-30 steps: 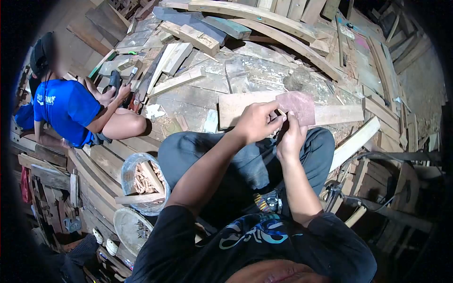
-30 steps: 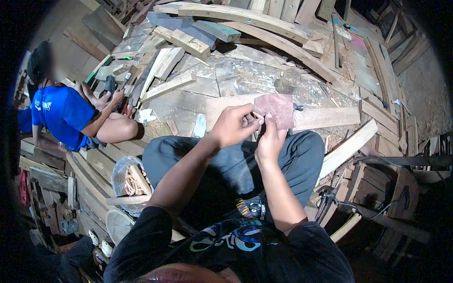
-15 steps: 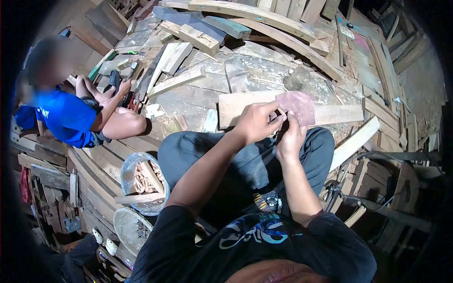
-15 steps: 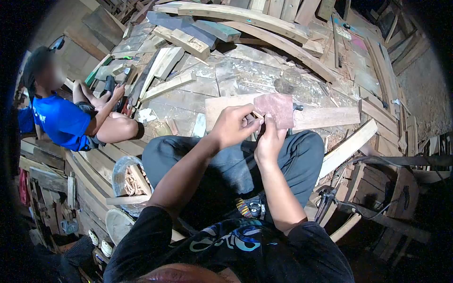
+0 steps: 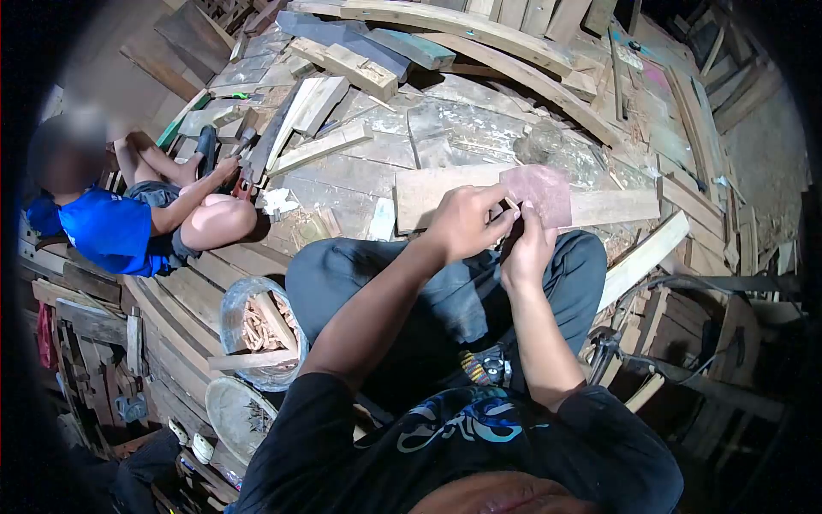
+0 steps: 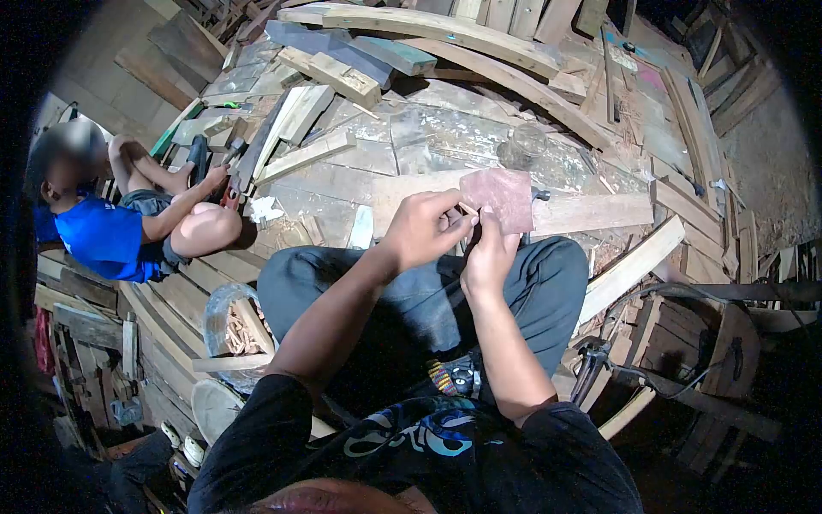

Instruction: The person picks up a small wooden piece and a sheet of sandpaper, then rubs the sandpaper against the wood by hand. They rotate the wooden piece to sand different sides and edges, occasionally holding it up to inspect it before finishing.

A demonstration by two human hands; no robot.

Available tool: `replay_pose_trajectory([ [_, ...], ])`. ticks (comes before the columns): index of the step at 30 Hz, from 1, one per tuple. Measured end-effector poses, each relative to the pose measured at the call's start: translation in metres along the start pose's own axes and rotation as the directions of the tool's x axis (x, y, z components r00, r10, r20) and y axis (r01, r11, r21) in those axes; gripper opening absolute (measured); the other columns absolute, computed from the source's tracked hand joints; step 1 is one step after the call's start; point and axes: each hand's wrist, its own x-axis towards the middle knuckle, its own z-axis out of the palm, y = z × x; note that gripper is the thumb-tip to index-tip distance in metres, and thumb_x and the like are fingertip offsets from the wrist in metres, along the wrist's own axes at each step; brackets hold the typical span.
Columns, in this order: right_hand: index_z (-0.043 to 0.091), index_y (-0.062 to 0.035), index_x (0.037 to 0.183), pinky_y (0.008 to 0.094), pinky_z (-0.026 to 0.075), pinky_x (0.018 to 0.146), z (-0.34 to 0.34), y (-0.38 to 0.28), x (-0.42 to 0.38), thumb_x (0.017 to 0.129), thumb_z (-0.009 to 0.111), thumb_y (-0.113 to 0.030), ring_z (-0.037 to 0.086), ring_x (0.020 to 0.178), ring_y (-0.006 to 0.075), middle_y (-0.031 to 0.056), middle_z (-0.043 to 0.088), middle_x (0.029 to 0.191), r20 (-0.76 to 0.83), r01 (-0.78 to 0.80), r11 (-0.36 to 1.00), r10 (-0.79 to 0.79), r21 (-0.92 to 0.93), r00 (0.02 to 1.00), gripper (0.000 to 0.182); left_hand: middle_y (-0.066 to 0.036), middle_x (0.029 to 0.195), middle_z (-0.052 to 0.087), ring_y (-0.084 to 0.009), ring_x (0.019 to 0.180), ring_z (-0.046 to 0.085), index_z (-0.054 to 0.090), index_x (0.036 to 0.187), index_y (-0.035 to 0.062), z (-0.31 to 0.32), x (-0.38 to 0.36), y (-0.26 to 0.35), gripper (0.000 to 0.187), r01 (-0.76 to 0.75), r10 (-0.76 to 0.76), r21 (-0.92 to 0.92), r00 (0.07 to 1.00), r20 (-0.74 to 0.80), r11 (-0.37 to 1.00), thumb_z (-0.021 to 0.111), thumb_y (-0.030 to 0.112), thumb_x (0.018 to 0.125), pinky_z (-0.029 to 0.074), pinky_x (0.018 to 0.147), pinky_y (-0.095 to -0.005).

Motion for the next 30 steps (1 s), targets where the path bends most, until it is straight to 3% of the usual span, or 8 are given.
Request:
replay_pose_trajectory([
  [3,0.056,-0.0029,0.117,0.028,0.048,0.081,0.003,-0.001,-0.002,0.095,0.055,-0.008,0.06,0.097,0.0145,0.0051,0.061,0.108,-0.032,-0.037,0.999,0.038,0.04,0.999,0.022,-0.012,0.07,0.064,-0.0284,0.064,0.064,0.065,0.093,0.0041,-0.001,0.0,0.005,0.017,-0.002,0.001,-0.003,0.991,-0.13,1.0,0.07,0.016,0.081,0.05,0.06,-0.0356],
  [6,0.057,-0.0036,0.114,0.0269,0.048,0.075,0.01,-0.002,-0.003,0.096,0.054,-0.009,0.06,0.091,0.0129,0.0041,0.061,0.102,-0.067,-0.048,0.997,0.052,0.068,0.996,0.019,-0.013,0.068,0.063,-0.031,0.064,0.063,0.066,0.093,0.0045,-0.001,0.0,0.002,0.018,0.006,0.007,0.085,0.987,-0.158,0.996,0.07,0.017,0.081,0.05,0.059,-0.0377],
  [7,0.057,-0.0037,0.113,0.0268,0.048,0.074,0.004,0.002,-0.001,0.096,0.054,-0.009,0.06,0.089,0.0127,0.004,0.061,0.1,-0.06,-0.047,0.998,0.049,0.042,0.997,0.017,-0.012,0.065,0.061,-0.032,0.061,0.06,0.066,0.092,0.005,0.001,0.0,-0.001,0.018,-0.085,0.104,0.108,0.978,-0.18,0.991,0.07,0.018,0.08,0.048,0.059,-0.0398],
  [9,0.057,-0.004,0.109,0.0264,0.047,0.071,0.004,0.001,-0.002,0.097,0.053,-0.01,0.059,0.084,0.0125,0.0042,0.061,0.097,-0.072,-0.071,0.997,0.072,0.011,0.995,0.014,-0.012,0.063,0.059,-0.0324,0.06,0.059,0.066,0.093,0.0047,0.001,0.0,-0.001,0.02,-0.137,0.154,0.123,0.978,-0.138,0.983,0.07,0.019,0.08,0.047,0.059,-0.0407],
  [16,0.056,-0.0039,0.107,0.0268,0.048,0.071,0.021,-0.005,-0.011,0.099,0.048,-0.014,0.06,0.086,0.0131,0.0041,0.061,0.096,-0.172,-0.054,0.995,0.067,0.082,0.983,0.015,-0.011,0.064,0.06,-0.0331,0.061,0.058,0.061,0.085,0.0057,0.0,0.0,0.002,0.019,-0.13,0.166,0.183,0.967,-0.196,0.974,0.07,0.02,0.078,0.046,0.061,-0.0414],
  [20,0.056,-0.0048,0.109,0.0269,0.048,0.071,-0.006,0.012,-0.003,0.1,0.047,-0.014,0.061,0.086,0.0142,0.005,0.062,0.097,-0.015,-0.056,0.998,0.056,0.01,0.998,0.016,-0.011,0.064,0.061,-0.0328,0.061,0.059,0.062,0.085,0.0069,-0.001,0.0,0.001,0.017,-0.157,0.186,0.193,0.972,-0.142,0.969,0.07,0.02,0.078,0.047,0.061,-0.0412],
  [30,0.055,-0.0056,0.11,0.0253,0.043,0.066,0.002,0.003,-0.008,0.101,0.048,-0.016,0.055,0.079,0.0096,0.0014,0.058,0.092,-0.008,-0.083,0.996,0.083,0.022,0.996,0.015,-0.01,0.061,0.06,-0.0321,0.059,0.059,0.062,0.083,0.0077,0.002,0.0,0.0,0.016,-0.143,0.173,0.188,0.974,-0.15,0.972,0.071,0.021,0.078,0.047,0.062,-0.0404],
])
